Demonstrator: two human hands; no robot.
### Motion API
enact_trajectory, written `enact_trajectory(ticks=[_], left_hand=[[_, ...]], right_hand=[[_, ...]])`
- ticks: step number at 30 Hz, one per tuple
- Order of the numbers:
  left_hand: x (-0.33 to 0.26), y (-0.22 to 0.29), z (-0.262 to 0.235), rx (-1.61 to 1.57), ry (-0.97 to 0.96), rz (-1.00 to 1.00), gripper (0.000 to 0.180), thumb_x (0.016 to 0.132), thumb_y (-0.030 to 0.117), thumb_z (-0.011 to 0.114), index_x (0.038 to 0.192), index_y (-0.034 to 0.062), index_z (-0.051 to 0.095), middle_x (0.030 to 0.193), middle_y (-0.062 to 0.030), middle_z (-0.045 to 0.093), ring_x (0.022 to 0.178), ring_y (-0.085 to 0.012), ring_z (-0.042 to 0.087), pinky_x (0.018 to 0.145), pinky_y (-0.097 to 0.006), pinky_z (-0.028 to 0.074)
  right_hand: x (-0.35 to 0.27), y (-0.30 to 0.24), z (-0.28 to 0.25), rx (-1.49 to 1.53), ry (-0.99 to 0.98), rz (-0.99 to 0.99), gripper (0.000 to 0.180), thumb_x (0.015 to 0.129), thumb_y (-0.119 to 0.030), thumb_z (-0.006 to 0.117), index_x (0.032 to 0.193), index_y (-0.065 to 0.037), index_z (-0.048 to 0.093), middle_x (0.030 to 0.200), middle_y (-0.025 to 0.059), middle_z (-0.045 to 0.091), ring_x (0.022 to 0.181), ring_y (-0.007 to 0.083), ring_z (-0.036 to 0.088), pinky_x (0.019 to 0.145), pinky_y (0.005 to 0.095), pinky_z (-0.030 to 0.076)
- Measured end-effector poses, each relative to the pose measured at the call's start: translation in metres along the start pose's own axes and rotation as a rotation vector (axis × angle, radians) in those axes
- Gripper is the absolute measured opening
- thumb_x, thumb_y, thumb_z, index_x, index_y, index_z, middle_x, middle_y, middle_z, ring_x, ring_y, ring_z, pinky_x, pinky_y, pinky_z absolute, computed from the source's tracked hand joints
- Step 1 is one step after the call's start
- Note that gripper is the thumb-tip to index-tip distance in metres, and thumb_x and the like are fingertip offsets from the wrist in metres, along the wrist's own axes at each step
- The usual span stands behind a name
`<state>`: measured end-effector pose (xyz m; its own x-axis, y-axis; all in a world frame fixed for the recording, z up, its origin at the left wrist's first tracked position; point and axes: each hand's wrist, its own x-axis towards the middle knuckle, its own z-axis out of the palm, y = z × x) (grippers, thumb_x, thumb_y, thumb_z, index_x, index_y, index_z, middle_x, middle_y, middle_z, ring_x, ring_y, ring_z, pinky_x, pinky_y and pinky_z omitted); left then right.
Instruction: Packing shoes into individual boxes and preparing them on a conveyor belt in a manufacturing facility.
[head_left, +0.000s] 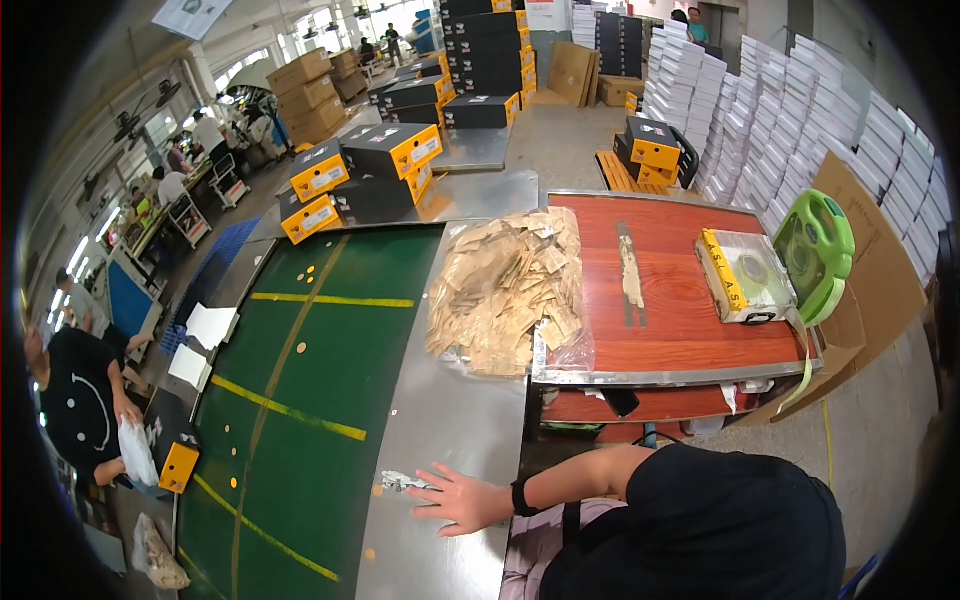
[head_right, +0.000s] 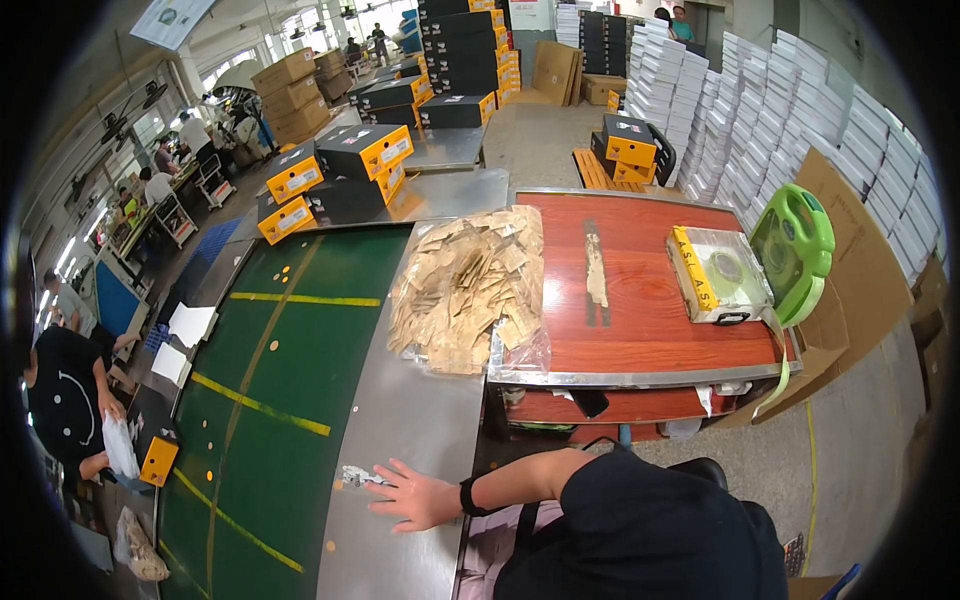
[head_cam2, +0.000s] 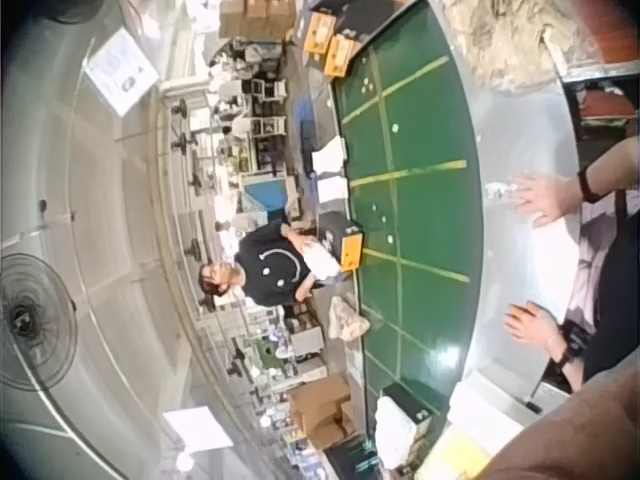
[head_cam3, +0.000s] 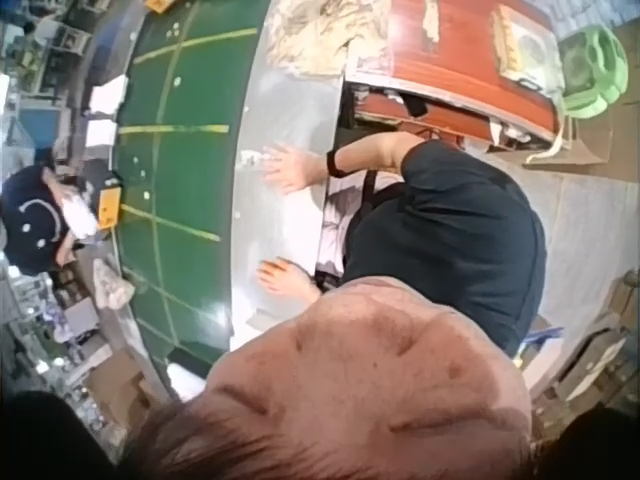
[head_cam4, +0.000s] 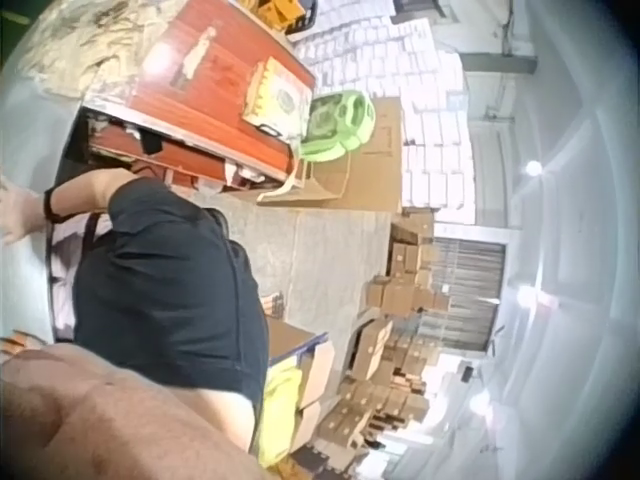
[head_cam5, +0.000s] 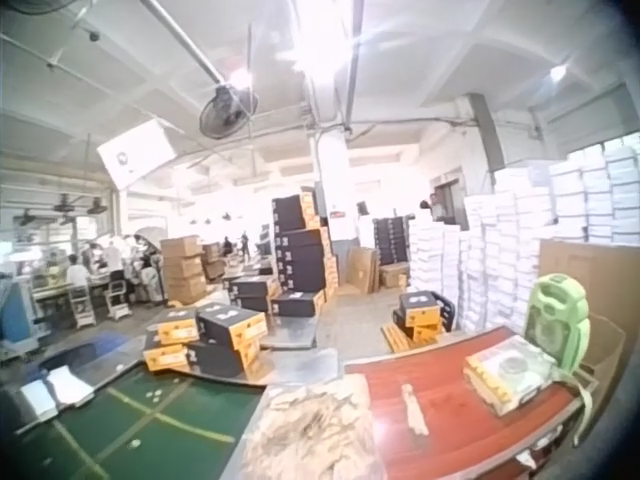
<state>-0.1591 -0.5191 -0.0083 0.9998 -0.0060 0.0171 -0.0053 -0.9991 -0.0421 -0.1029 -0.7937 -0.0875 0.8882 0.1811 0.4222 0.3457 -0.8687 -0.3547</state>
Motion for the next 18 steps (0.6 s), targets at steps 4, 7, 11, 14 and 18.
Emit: enact_trajectory(ticks=[4,7,11,14,18], left_hand=[[0.000,-0.002,0.003,0.002,0.013,0.015,0.052,0.099,0.039,0.039,0.136,0.0043,0.050,0.141,-0.0209,0.046,0.131,-0.0381,0.041,0.109,-0.049,0.030],[0.000,-0.006,0.010,0.006,0.033,0.006,0.053,0.099,0.040,0.038,0.137,0.0050,0.049,0.142,-0.0205,0.045,0.132,-0.0378,0.040,0.110,-0.049,0.029],[-0.001,-0.004,0.009,-0.008,0.023,-0.007,0.053,0.099,0.040,0.038,0.138,0.0057,0.049,0.143,-0.0201,0.044,0.133,-0.0378,0.039,0.111,-0.049,0.027],[0.000,-0.003,0.006,-0.015,-0.021,-0.037,0.053,0.099,0.041,0.037,0.138,0.0064,0.048,0.144,-0.0196,0.044,0.134,-0.0377,0.038,0.111,-0.049,0.026],[0.001,-0.006,0.012,-0.031,-0.007,-0.026,0.054,0.099,0.042,0.037,0.139,0.0073,0.048,0.145,-0.0185,0.042,0.134,-0.0376,0.037,0.112,-0.050,0.026]], right_hand=[[0.000,0.000,-0.002,-0.011,-0.009,0.001,0.056,0.088,-0.047,0.057,0.132,-0.013,0.052,0.145,0.0180,0.038,0.137,0.0433,0.027,0.109,0.0608,0.022],[0.001,-0.002,-0.005,-0.030,-0.039,0.011,0.056,0.089,-0.047,0.056,0.134,-0.014,0.051,0.148,0.0173,0.036,0.139,0.0422,0.027,0.109,0.0602,0.022],[0.001,-0.003,-0.004,-0.045,-0.070,0.023,0.056,0.091,-0.048,0.055,0.136,-0.015,0.049,0.151,0.0168,0.033,0.140,0.0412,0.025,0.110,0.0596,0.022],[0.001,-0.003,-0.005,-0.040,-0.099,0.031,0.056,0.091,-0.048,0.054,0.136,-0.015,0.049,0.151,0.0168,0.032,0.140,0.0411,0.024,0.110,0.0596,0.021],[0.002,-0.003,-0.008,-0.041,-0.116,0.031,0.056,0.092,-0.047,0.053,0.137,-0.015,0.048,0.151,0.0170,0.032,0.141,0.0412,0.024,0.111,0.0595,0.020]])
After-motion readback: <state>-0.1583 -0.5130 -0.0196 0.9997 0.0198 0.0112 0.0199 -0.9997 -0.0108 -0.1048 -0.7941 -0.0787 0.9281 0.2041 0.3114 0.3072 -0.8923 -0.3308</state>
